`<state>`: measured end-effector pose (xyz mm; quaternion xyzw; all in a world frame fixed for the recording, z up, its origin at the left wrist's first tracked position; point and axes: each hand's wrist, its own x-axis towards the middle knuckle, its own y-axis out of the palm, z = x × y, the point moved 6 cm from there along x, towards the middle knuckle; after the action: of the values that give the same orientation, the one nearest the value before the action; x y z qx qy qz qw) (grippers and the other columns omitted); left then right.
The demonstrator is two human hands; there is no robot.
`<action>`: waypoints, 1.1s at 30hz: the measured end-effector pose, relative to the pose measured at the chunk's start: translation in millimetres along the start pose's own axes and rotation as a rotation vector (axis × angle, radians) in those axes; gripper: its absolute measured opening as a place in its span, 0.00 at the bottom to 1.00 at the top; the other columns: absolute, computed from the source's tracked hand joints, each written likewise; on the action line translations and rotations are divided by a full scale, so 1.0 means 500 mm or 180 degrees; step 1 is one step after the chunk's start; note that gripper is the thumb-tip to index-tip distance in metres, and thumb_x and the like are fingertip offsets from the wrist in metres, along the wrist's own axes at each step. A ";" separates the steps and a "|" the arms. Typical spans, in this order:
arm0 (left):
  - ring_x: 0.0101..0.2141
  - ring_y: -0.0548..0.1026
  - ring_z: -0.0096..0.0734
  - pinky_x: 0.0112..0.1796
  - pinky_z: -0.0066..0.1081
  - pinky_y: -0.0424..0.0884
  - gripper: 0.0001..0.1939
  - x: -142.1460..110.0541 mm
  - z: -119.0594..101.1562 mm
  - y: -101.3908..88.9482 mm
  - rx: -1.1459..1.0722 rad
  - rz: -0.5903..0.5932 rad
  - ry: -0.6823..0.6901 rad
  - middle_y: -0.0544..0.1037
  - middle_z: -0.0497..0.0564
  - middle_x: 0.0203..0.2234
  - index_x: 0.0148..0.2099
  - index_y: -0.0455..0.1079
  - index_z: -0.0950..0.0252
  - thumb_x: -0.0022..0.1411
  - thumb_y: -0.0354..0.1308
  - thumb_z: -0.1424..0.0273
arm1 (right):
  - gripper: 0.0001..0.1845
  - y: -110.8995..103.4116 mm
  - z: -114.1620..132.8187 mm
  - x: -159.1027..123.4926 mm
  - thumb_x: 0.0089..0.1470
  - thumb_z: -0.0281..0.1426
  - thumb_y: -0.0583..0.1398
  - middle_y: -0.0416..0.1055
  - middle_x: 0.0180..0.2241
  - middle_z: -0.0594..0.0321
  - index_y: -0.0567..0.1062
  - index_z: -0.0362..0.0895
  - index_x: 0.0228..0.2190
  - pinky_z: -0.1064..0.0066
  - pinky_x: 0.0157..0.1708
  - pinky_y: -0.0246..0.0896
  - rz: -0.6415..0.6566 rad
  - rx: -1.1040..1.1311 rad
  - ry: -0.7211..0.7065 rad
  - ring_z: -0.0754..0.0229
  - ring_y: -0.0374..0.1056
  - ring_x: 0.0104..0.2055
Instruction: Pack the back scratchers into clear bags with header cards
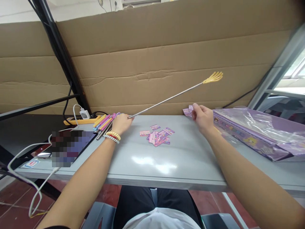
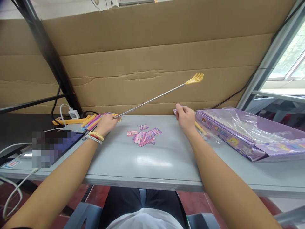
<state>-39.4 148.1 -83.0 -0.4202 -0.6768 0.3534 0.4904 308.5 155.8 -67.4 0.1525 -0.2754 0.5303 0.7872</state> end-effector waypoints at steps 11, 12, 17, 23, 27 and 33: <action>0.26 0.71 0.35 0.26 0.30 0.58 0.20 -0.036 -0.073 0.035 -0.0054 0.0420 0.0998 0.75 0.55 0.21 0.25 0.71 0.64 0.56 0.50 0.55 | 0.29 0.142 -0.034 -0.103 0.44 0.54 0.58 0.67 0.16 0.65 0.71 0.44 0.40 0.75 0.15 0.46 0.2460 0.1376 0.1450 0.65 0.57 0.15; 0.26 0.71 0.35 0.26 0.30 0.58 0.19 -0.038 -0.075 0.034 -0.0116 0.0425 0.1104 0.74 0.54 0.21 0.26 0.71 0.64 0.55 0.51 0.54 | 0.28 0.145 -0.034 -0.108 0.45 0.54 0.57 0.67 0.16 0.64 0.72 0.44 0.38 0.74 0.15 0.47 0.2515 0.1424 0.1534 0.65 0.58 0.15; 0.31 0.71 0.31 0.33 0.28 0.64 0.16 -0.015 -0.037 0.001 -0.0815 0.0082 0.1360 0.75 0.50 0.31 0.39 0.69 0.64 0.50 0.55 0.61 | 0.29 0.132 -0.040 -0.088 0.48 0.56 0.52 0.71 0.21 0.59 0.74 0.43 0.33 0.73 0.14 0.50 0.2246 0.1589 0.1728 0.62 0.63 0.17; 0.41 0.72 0.45 0.39 0.36 0.66 0.15 0.034 0.151 -0.040 -0.0131 -0.0658 -0.0638 0.76 0.61 0.38 0.40 0.72 0.67 0.53 0.52 0.65 | 0.22 0.108 -0.042 -0.065 0.47 0.49 0.58 0.73 0.24 0.59 0.74 0.42 0.31 0.74 0.13 0.52 0.1841 0.1708 0.1699 0.63 0.66 0.19; 0.45 0.71 0.56 0.40 0.43 0.66 0.21 0.025 0.247 -0.049 0.0284 -0.0573 -0.1530 0.74 0.69 0.43 0.43 0.73 0.71 0.53 0.52 0.62 | 0.15 0.103 -0.035 -0.061 0.41 0.38 0.65 0.74 0.25 0.62 0.74 0.43 0.31 0.76 0.13 0.54 0.1745 0.1708 0.1444 0.65 0.66 0.19; 0.46 0.69 0.60 0.42 0.48 0.66 0.24 0.015 0.296 -0.041 0.0247 -0.0439 -0.1973 0.72 0.73 0.44 0.46 0.71 0.75 0.50 0.55 0.62 | 0.13 0.096 -0.034 -0.055 0.36 0.34 0.67 0.71 0.19 0.64 0.73 0.41 0.26 0.78 0.14 0.53 0.1461 0.1654 0.1435 0.67 0.64 0.17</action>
<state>-187.6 137.1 -102.0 -0.2266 -0.8069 0.4561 0.2993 261.2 162.8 -100.1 0.1609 0.0202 0.7640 0.6245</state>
